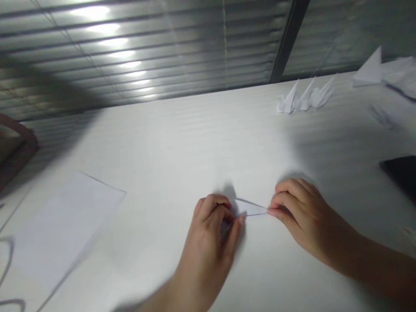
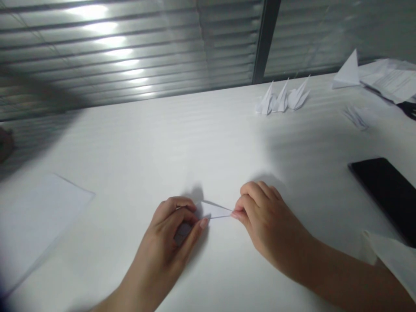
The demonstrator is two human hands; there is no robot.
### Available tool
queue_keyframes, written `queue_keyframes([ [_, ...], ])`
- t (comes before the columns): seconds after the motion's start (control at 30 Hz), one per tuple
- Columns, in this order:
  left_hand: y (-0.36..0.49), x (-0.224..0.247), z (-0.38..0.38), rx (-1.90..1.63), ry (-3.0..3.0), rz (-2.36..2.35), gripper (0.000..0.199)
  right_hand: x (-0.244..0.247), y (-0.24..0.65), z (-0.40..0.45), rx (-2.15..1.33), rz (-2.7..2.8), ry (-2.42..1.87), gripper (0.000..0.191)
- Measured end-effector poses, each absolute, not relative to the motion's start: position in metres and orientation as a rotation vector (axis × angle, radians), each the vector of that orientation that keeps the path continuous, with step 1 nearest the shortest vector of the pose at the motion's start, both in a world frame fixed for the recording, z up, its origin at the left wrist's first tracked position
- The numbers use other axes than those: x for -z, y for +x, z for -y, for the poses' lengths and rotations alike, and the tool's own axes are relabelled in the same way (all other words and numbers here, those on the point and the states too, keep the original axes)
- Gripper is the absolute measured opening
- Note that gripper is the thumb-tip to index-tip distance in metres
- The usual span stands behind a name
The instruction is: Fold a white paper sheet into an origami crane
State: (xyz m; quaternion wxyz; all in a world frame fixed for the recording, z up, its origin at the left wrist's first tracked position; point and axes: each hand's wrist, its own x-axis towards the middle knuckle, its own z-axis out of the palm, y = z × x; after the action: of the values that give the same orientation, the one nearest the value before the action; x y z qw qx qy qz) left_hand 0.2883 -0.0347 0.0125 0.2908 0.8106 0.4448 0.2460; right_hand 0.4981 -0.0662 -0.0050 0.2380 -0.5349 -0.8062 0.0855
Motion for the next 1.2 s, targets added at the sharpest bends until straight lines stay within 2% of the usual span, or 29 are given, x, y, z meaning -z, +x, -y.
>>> queue_keyframes([
  [0.1,0.289,-0.013,0.035,-0.655,2.155,-1.217,0.012,0.005,0.496,0.067,-0.224,2.184,-1.505,0.012],
  [0.33,0.291,-0.013,0.034,-0.668,2.141,-1.247,0.012,0.006,0.500,0.063,-0.506,2.025,-1.601,0.012],
  [0.5,0.290,-0.013,0.034,-0.670,2.138,-1.236,0.013,0.008,0.507,0.061,-0.538,1.953,-1.628,0.012],
  [0.73,0.290,-0.012,0.034,-0.645,2.136,-1.229,0.011,0.002,0.511,0.063,-0.716,1.936,-1.546,0.015],
  [0.87,0.288,-0.013,0.035,-0.634,2.136,-1.216,0.011,0.000,0.509,0.066,-0.699,1.939,-1.570,0.006],
  [1.2,0.286,-0.014,0.038,-0.618,2.072,-1.225,0.013,-0.002,0.503,0.069,-0.691,1.863,-1.637,0.007],
])
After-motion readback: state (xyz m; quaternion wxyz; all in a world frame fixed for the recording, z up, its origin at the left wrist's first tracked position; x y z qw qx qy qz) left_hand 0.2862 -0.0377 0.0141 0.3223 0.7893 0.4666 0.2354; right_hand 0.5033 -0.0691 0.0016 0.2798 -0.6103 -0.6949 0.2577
